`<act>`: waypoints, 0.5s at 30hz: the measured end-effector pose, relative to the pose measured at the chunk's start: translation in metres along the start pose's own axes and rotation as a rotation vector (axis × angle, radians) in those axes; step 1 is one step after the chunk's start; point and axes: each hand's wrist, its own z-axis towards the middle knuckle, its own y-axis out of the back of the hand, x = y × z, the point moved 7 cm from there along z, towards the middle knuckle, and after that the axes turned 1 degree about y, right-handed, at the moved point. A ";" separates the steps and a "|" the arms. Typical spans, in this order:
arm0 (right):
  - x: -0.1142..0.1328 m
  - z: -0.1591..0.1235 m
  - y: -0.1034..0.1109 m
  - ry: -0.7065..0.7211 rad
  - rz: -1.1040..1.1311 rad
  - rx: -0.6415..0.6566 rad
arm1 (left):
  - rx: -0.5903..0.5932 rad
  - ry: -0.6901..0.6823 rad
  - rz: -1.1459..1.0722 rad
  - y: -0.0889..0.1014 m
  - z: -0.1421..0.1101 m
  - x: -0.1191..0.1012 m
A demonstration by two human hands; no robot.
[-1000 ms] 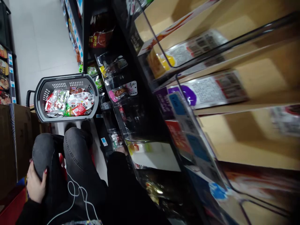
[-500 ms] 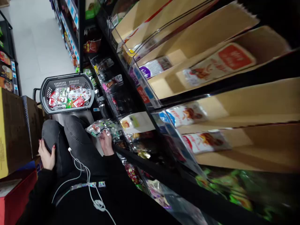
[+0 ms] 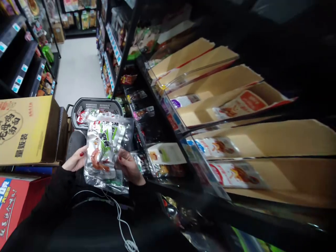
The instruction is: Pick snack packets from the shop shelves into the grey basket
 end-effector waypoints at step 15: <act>0.019 0.002 -0.020 0.127 -0.265 0.108 | -0.263 -0.227 -0.028 -0.025 -0.029 -0.028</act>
